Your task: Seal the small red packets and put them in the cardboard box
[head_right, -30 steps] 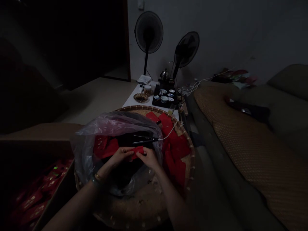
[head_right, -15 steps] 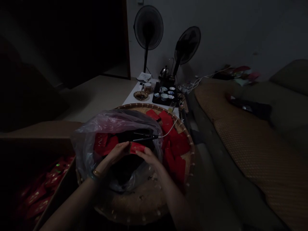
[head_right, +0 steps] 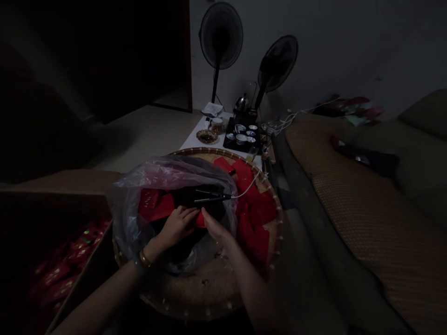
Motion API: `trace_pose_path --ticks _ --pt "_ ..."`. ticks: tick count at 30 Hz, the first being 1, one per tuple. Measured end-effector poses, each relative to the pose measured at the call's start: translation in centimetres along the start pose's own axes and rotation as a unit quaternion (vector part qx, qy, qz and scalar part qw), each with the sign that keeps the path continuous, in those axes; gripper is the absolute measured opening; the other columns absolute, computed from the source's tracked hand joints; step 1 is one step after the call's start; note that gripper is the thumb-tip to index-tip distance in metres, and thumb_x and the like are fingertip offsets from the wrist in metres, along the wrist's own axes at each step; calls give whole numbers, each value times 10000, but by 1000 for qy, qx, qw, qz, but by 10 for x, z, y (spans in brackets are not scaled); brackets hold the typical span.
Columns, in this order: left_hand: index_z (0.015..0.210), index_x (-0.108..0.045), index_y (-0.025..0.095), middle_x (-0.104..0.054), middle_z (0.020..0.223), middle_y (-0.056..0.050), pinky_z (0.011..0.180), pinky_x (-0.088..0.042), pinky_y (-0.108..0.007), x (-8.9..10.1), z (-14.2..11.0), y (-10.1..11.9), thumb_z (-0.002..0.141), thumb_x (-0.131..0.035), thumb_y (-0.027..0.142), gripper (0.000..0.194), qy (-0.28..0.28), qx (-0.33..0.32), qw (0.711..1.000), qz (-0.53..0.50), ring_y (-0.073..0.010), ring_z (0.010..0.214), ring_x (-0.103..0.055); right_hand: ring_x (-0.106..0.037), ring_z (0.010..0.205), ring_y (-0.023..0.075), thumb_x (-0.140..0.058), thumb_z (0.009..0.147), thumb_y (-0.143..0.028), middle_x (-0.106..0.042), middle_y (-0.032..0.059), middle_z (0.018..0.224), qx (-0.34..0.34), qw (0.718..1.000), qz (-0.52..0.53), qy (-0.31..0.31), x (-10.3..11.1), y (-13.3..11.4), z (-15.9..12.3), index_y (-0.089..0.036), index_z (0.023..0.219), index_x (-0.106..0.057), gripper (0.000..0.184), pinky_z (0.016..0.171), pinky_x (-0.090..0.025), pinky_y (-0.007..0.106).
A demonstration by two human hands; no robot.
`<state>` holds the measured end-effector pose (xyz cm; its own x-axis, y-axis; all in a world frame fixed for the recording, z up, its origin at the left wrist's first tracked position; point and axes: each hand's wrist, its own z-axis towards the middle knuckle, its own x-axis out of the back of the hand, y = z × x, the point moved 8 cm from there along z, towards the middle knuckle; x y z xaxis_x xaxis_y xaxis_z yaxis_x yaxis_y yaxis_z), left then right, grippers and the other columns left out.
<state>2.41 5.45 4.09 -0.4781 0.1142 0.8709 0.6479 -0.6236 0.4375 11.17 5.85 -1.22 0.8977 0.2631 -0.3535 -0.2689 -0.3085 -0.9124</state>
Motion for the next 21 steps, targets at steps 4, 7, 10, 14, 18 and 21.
trace_pose_path --ticks 4,7,10,14,18,21 --pt "1175 -546 179 -616 1136 -86 836 -401 -372 -1 -1 -8 682 -636 144 503 20 15 1000 -2 -249 950 -483 -574 1053 203 -324 786 -713 -679 88 985 -26 999 -24 -32 -2 -1 -4 -168 993 -630 658 963 -379 395" --pt "1125 -571 168 -640 1053 -90 787 -420 -348 3 -2 -19 688 -623 164 441 41 45 998 -17 -244 925 -496 -606 980 225 -260 798 -716 -677 121 976 -21 999 -36 -10 15 -11 -4 -152 972 -636 700 880 -431 412" --pt "1092 -586 165 -650 985 -89 751 -429 -333 9 -3 -33 694 -623 209 402 71 89 993 -26 -233 878 -516 -624 896 213 -323 830 -626 -668 124 942 38 988 -109 101 46 -26 -4 -155 970 -625 577 786 -476 378" --pt "1096 -584 168 -653 993 -81 778 -430 -341 13 -5 -46 686 -630 236 418 103 131 985 -34 -234 880 -536 -588 894 198 -602 738 -318 -606 73 989 101 893 -426 101 40 -31 -10 -205 1046 -599 327 784 -473 359" --pt "1089 -589 154 -653 984 -91 781 -438 -343 15 -6 -52 685 -642 268 423 121 158 978 -58 -244 898 -543 -528 1007 251 -710 589 -116 -520 81 1092 89 742 -663 43 9 -12 -17 -261 1145 -541 599 801 -468 372" --pt "1061 -604 155 -647 930 -89 759 -447 -335 18 -7 -53 687 -649 288 400 134 167 974 -76 -233 861 -552 -537 969 270 -707 578 -83 -507 96 1072 64 681 -728 47 -2 -4 -18 -240 1076 -551 545 725 -483 359"
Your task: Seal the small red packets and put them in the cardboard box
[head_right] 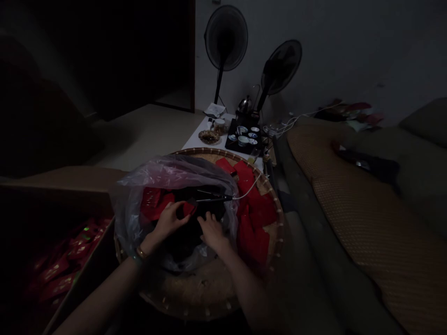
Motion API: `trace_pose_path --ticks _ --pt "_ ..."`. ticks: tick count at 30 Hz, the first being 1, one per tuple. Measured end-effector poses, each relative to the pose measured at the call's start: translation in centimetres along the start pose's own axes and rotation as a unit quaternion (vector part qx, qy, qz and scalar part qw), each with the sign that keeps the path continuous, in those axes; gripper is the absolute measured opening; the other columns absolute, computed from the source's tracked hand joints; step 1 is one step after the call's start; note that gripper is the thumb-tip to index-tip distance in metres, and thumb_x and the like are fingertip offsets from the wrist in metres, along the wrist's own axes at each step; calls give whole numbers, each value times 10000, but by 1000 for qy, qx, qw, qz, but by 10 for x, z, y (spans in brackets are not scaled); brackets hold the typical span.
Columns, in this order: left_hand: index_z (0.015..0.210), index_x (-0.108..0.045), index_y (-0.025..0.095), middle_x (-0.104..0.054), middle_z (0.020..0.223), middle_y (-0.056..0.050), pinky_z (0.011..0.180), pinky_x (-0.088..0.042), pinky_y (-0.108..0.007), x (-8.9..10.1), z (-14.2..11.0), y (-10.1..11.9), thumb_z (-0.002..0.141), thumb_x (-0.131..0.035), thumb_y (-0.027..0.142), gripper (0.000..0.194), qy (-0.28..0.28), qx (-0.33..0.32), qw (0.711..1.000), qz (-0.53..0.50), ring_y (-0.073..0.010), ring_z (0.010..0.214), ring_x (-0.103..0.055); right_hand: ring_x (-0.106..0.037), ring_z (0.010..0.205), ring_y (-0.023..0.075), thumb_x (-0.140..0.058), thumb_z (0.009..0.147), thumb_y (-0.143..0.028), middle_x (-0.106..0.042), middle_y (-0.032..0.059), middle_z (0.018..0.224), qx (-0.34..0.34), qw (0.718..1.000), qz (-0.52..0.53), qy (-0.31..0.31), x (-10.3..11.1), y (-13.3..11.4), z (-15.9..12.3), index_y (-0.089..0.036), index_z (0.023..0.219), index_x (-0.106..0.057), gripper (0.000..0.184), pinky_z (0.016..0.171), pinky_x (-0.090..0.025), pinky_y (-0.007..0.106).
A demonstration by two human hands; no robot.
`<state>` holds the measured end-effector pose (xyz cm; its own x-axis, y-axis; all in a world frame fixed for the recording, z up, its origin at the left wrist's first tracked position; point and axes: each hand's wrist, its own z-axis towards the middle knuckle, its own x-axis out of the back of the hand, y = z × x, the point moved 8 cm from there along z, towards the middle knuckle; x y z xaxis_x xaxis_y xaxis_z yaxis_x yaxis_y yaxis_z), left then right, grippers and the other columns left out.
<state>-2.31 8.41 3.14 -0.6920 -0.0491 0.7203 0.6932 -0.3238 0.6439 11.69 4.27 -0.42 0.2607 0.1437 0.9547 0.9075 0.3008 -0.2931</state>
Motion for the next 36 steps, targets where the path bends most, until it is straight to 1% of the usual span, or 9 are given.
trace_pose_path --ticks 6,10,13,16,19,23,27,32,36 --pt "1060 -596 177 -637 929 -78 750 -470 -317 0 -1 -4 689 -660 303 397 15 13 1000 -22 -213 842 -583 -555 920 214 -547 644 -9 -509 78 1026 -22 1000 -18 11 -2 0 4 -212 985 -526 397 714 -468 304" --pt "1069 -588 175 -646 958 -87 766 -475 -325 -2 -1 -6 693 -658 297 401 10 15 999 -29 -222 863 -599 -566 862 175 -523 635 -33 -536 38 938 -41 993 103 45 1 14 7 -203 914 -518 327 741 -465 296" --pt "1059 -593 154 -645 964 -104 768 -477 -333 -2 0 -8 692 -656 298 400 8 26 999 -37 -230 864 -602 -573 859 173 -535 615 -70 -576 19 888 -53 963 246 93 5 29 10 -199 922 -520 334 767 -471 313" --pt "1052 -599 164 -647 947 -93 764 -477 -328 -1 0 -9 686 -658 299 395 10 30 999 -42 -228 857 -605 -587 813 165 -551 597 -134 -591 20 939 -88 895 427 92 -1 41 12 -216 1046 -496 460 688 -504 307" --pt "1048 -600 162 -648 946 -94 773 -475 -327 0 0 -9 682 -661 296 395 15 29 998 -51 -229 860 -606 -603 742 152 -560 574 -168 -578 26 1005 -142 786 601 31 -15 42 12 -242 1118 -464 558 578 -516 285" --pt "1046 -595 175 -654 950 -82 771 -476 -318 0 -1 -8 692 -656 306 383 17 23 999 -40 -223 864 -608 -643 768 159 -569 577 -132 -613 5 936 -147 649 747 -10 -11 30 9 -217 1013 -511 448 709 -518 321" --pt "1042 -594 168 -660 946 -83 765 -480 -309 0 0 -7 700 -653 313 376 17 16 999 -31 -220 864 -612 -659 826 196 -560 620 -116 -661 19 870 -149 562 812 -38 -4 24 7 -195 957 -531 347 826 -483 385" --pt "1043 -588 168 -661 945 -79 760 -493 -317 -1 -1 -8 703 -651 318 377 25 5 999 -24 -216 856 -619 -662 858 203 -520 768 -246 -680 56 886 -204 438 871 -88 -12 19 3 -173 996 -535 240 767 -493 358" --pt "1037 -588 180 -663 937 -68 763 -503 -319 0 -1 -7 700 -654 315 370 33 -5 999 -28 -208 850 -625 -667 854 219 -467 827 -248 -686 68 867 -247 394 881 -84 -19 22 2 -162 1002 -533 206 746 -503 378"
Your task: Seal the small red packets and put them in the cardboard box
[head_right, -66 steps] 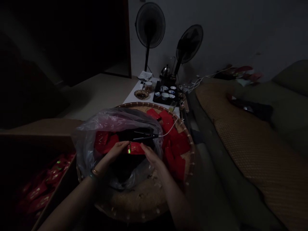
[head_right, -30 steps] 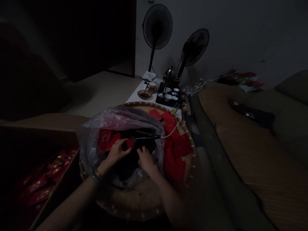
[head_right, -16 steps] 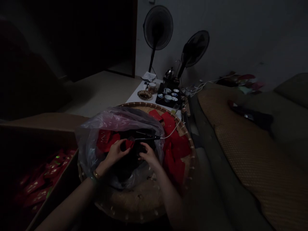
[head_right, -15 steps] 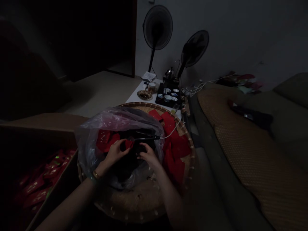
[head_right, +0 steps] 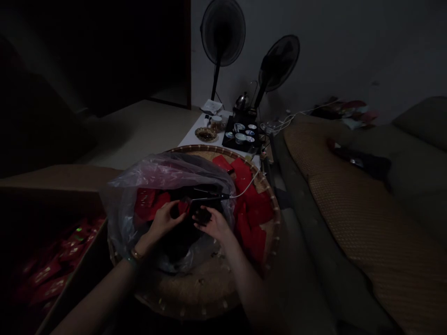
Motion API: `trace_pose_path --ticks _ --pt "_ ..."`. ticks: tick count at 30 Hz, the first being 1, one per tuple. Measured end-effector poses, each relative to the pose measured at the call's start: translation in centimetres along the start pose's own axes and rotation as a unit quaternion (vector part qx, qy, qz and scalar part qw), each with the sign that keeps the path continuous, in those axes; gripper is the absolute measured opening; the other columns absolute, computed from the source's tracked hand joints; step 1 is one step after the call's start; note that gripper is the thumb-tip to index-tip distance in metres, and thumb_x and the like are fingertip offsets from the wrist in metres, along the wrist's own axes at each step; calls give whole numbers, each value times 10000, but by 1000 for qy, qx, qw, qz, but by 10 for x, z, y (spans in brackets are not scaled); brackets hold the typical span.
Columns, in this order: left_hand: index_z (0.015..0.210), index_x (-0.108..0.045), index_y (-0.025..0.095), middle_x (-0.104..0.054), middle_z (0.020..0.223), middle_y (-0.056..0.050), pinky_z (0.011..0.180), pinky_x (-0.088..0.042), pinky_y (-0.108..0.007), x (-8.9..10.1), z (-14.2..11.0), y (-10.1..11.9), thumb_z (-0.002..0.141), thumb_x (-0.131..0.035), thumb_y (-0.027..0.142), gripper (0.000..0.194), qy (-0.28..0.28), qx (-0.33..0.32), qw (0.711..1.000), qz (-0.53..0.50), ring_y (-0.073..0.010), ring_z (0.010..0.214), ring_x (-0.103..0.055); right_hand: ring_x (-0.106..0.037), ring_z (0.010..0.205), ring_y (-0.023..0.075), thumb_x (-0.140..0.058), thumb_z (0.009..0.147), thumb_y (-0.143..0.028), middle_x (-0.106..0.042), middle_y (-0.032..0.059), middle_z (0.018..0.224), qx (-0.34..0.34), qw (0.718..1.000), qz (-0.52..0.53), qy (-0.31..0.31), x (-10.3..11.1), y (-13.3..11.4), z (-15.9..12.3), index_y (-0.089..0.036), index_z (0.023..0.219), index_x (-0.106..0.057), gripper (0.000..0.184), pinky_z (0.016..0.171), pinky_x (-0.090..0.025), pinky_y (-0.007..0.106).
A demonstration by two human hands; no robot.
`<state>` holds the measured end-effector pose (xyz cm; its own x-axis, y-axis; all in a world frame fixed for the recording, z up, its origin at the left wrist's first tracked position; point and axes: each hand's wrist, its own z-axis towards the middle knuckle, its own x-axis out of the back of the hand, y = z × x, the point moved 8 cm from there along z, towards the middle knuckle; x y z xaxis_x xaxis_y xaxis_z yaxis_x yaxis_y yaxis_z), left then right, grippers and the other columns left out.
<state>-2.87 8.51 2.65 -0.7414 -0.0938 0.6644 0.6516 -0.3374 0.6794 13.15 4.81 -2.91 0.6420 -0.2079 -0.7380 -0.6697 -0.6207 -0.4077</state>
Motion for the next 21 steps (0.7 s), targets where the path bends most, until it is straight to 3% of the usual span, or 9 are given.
trace_pose_path --ticks 6,10,16,21 --pt "1037 -589 170 -663 941 -79 766 -506 -329 1 0 0 691 -661 304 378 7 -6 1000 2 -215 856 -626 -674 833 200 -455 842 -210 -687 102 882 29 1000 0 12 4 -4 3 -122 982 -552 192 662 -522 278" --pt "1051 -584 172 -661 933 -76 751 -509 -324 -1 0 -2 693 -662 318 394 1 -11 1000 3 -210 840 -626 -670 848 211 -504 818 -238 -688 118 905 30 999 -13 -3 1 -6 1 -118 975 -559 205 692 -529 294" --pt "1060 -578 166 -654 946 -77 763 -508 -323 -2 0 -3 698 -663 325 404 -2 -12 1000 4 -207 851 -624 -664 892 179 -649 667 -65 -681 57 967 87 988 -102 -75 -13 -11 -7 -162 1030 -550 389 755 -511 247" --pt "1051 -576 174 -653 931 -69 747 -510 -321 -1 0 -2 699 -664 319 391 -1 -11 1000 8 -201 834 -622 -681 803 173 -704 629 -84 -687 28 920 93 982 -154 -52 -10 -9 -7 -194 1041 -540 457 641 -512 223"
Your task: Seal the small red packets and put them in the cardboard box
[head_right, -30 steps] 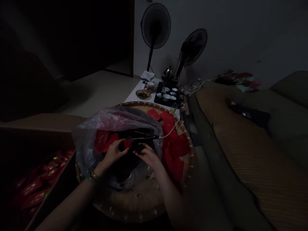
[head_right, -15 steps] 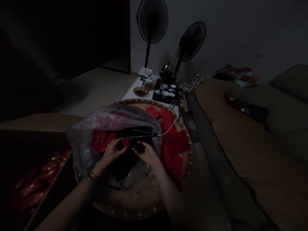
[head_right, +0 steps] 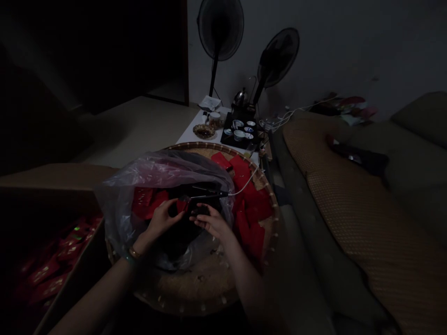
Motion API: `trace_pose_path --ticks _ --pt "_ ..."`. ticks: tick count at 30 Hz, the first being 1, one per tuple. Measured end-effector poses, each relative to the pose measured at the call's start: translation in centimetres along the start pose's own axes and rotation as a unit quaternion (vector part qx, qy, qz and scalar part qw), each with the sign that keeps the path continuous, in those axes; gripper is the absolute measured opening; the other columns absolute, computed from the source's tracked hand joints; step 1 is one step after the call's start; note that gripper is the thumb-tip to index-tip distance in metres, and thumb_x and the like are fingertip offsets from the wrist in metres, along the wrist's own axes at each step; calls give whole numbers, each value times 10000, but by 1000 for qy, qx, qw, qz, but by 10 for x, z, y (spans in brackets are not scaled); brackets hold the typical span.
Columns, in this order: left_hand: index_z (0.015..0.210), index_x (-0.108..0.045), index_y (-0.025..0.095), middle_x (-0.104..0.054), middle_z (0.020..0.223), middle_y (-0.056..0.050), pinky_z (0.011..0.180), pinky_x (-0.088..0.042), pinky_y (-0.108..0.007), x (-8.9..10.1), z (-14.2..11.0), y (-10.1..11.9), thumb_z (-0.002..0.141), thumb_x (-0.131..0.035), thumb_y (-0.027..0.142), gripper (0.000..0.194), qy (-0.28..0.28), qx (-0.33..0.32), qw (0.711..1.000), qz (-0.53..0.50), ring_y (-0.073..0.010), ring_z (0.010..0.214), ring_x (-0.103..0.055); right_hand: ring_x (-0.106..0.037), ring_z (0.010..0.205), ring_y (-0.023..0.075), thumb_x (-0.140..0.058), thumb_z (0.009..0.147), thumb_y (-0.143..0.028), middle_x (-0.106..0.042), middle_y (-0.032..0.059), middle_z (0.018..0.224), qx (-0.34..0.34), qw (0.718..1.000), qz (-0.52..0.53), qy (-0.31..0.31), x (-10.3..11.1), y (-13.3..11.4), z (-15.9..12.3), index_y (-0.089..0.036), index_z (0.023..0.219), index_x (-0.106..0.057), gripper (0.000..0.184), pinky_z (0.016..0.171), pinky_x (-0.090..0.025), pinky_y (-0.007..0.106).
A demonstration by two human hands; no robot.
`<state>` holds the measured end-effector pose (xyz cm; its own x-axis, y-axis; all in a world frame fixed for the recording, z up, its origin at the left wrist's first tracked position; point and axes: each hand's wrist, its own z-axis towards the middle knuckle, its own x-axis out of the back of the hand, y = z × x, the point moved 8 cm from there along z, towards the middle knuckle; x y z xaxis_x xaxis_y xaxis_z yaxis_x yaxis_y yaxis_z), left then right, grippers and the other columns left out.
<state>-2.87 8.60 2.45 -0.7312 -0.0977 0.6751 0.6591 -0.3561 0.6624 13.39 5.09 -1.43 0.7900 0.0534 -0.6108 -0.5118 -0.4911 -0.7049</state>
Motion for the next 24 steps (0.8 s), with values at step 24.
trace_pose_path --ticks 24 --pt "1046 -580 178 -657 945 -75 770 -506 -327 0 0 4 703 -661 300 372 -5 -10 1000 -9 -206 858 -622 -674 813 175 -605 751 -100 -687 58 885 0 993 85 76 17 7 9 -126 871 -620 124 736 -545 281"
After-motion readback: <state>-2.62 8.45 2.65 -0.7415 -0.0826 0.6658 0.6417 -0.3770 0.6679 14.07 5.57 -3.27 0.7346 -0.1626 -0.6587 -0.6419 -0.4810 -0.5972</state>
